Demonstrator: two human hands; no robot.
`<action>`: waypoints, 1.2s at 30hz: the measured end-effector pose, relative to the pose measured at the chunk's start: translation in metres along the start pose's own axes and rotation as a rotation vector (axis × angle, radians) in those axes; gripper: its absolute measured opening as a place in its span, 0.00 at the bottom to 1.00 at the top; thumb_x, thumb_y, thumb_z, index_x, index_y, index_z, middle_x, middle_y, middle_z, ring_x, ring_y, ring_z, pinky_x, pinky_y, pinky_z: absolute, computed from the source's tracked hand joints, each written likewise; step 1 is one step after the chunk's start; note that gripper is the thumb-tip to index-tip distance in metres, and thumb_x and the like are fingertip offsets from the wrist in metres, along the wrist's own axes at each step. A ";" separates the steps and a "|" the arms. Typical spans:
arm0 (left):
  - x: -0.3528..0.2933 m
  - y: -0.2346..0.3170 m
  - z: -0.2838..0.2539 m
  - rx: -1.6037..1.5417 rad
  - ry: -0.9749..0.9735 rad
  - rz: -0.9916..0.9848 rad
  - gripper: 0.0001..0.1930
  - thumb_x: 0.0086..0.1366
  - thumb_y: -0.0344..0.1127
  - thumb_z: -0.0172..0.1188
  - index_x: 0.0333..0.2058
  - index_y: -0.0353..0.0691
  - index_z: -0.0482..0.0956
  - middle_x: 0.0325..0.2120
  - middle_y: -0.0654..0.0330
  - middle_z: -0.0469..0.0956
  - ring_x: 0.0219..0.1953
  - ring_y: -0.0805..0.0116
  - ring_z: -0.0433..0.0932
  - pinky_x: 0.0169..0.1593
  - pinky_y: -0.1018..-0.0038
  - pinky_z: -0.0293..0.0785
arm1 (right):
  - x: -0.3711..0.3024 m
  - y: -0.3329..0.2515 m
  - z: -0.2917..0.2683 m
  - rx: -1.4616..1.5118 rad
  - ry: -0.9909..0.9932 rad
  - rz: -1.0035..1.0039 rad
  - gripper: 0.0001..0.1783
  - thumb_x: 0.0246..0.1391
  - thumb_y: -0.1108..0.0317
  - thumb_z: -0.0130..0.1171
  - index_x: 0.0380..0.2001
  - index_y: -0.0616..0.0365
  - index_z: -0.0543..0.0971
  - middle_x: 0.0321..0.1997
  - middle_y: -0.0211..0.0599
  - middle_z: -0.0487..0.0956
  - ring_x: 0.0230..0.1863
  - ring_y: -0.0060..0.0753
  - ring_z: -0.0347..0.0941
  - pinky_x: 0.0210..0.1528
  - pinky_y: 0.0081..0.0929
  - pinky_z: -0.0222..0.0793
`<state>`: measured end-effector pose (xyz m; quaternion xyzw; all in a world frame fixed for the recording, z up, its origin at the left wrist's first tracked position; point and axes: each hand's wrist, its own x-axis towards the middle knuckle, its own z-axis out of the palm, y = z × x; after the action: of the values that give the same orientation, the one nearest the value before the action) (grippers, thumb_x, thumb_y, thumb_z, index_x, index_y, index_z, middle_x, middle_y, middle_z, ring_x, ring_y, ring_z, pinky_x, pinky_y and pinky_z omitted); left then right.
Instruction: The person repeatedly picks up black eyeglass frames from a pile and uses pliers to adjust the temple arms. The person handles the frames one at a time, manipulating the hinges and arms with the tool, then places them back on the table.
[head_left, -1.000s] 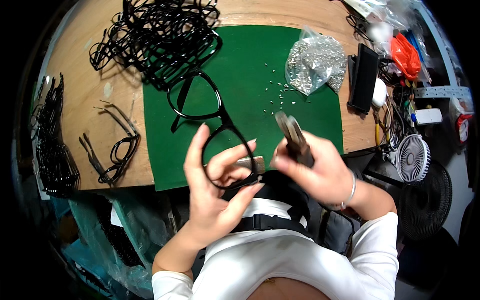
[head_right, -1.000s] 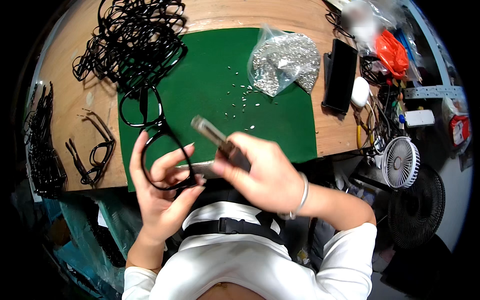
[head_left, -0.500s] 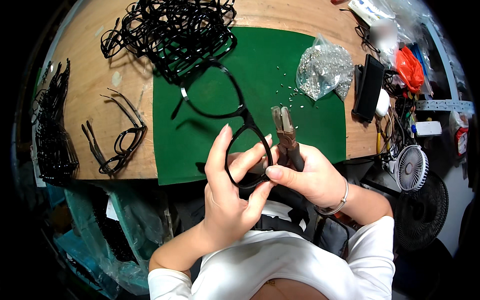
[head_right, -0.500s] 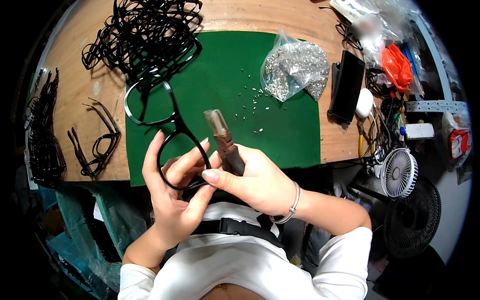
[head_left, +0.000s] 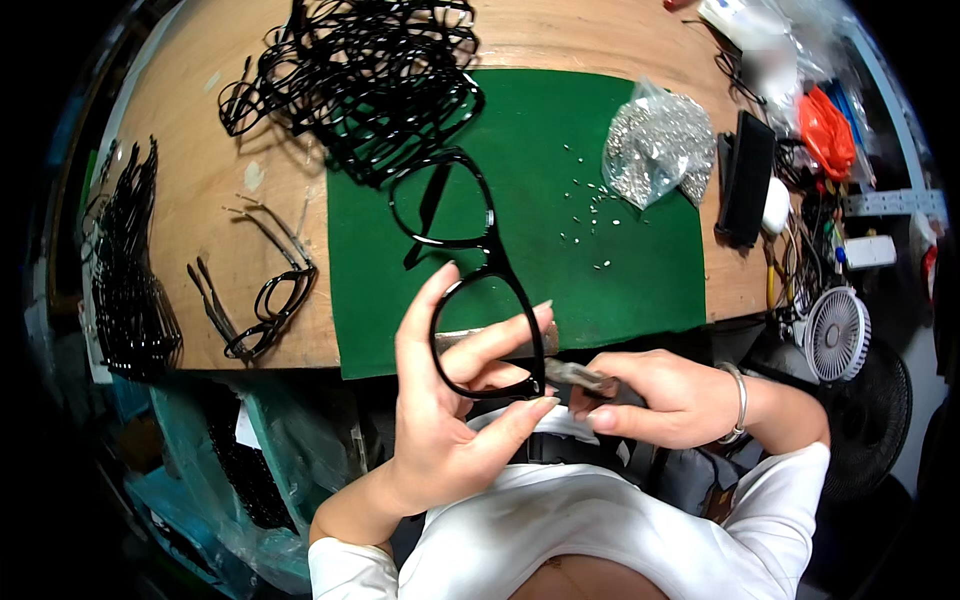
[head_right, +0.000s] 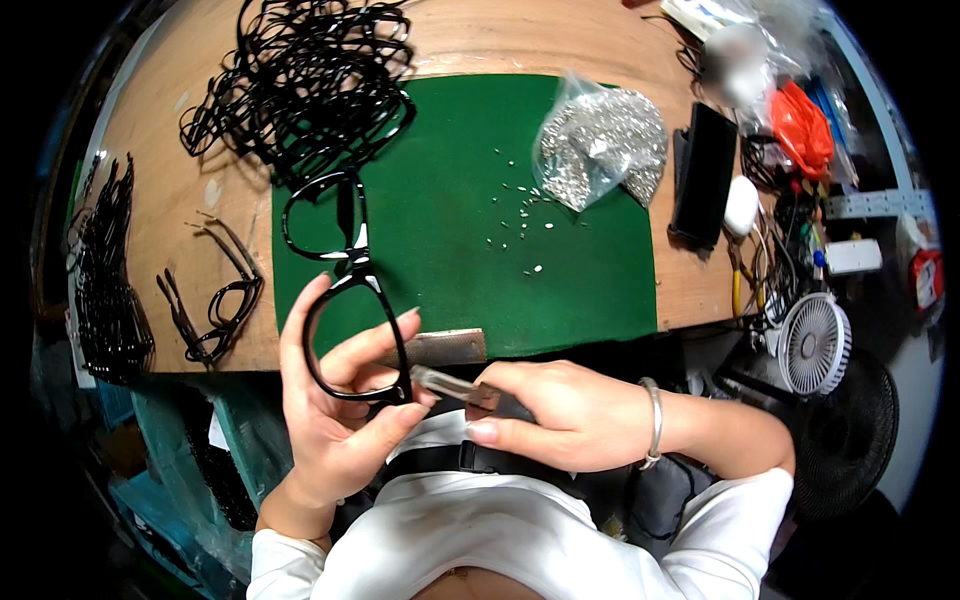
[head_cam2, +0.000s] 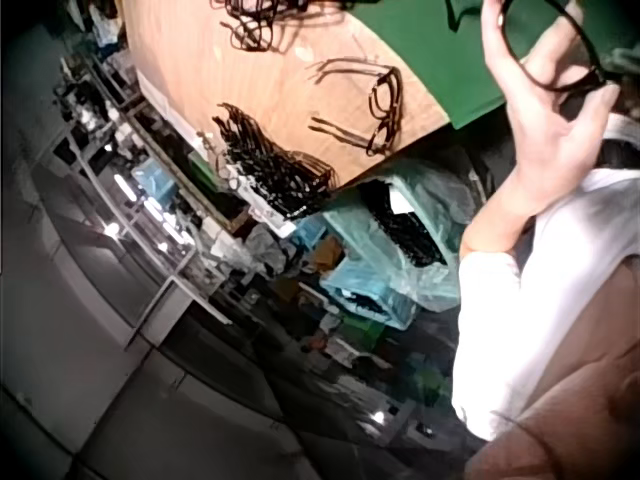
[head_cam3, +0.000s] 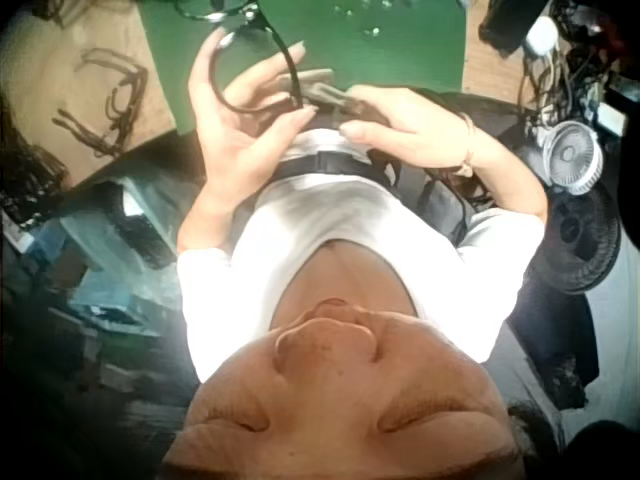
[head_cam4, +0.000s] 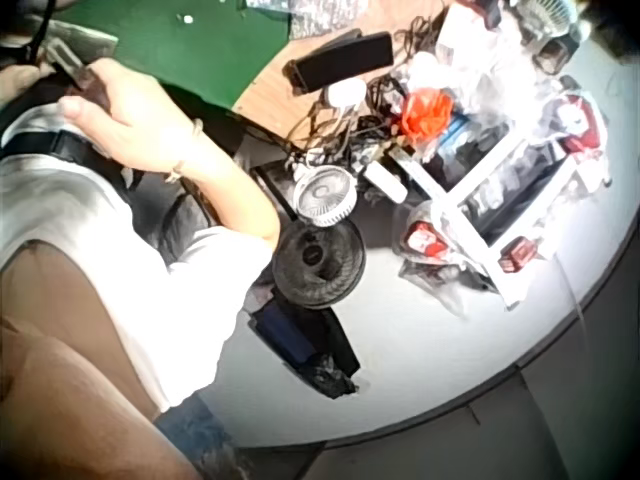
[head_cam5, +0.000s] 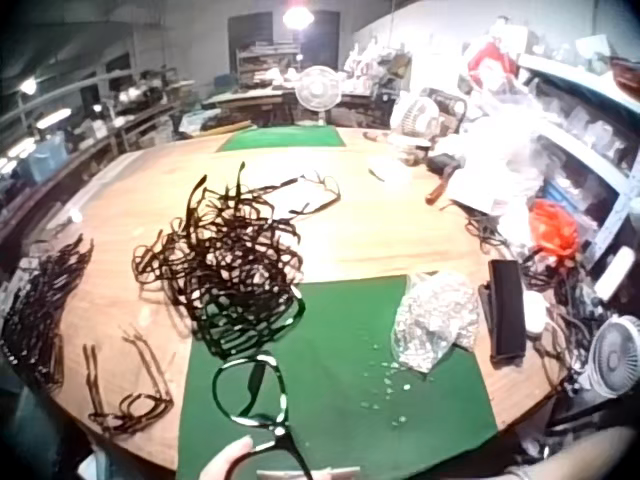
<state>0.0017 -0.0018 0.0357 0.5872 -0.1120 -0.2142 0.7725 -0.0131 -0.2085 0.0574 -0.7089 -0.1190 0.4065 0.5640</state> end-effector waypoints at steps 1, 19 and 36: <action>0.000 0.000 0.001 0.005 -0.005 -0.004 0.44 0.50 0.17 0.55 0.56 0.34 0.31 0.47 0.42 0.65 0.45 0.64 0.71 0.44 0.78 0.71 | 0.001 -0.003 0.000 -0.035 -0.036 0.044 0.18 0.54 0.57 0.47 0.35 0.64 0.68 0.30 0.46 0.73 0.34 0.43 0.71 0.37 0.32 0.66; -0.001 -0.004 0.007 0.003 0.019 -0.106 0.43 0.51 0.16 0.53 0.57 0.38 0.31 0.49 0.42 0.63 0.42 0.64 0.73 0.45 0.76 0.71 | 0.014 -0.005 -0.011 -0.311 -0.080 0.111 0.25 0.51 0.51 0.49 0.24 0.69 0.72 0.17 0.49 0.72 0.22 0.48 0.72 0.28 0.36 0.67; -0.033 -0.032 -0.007 0.009 0.135 -0.051 0.35 0.53 0.16 0.50 0.53 0.43 0.39 0.36 0.42 0.69 0.29 0.72 0.74 0.39 0.77 0.71 | 0.008 0.064 -0.018 -0.767 0.589 0.044 0.24 0.45 0.60 0.55 0.41 0.67 0.68 0.28 0.49 0.72 0.31 0.48 0.70 0.36 0.37 0.65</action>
<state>-0.0311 0.0123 0.0059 0.6064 -0.0456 -0.1930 0.7700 -0.0134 -0.2377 -0.0029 -0.9530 -0.0804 0.1273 0.2631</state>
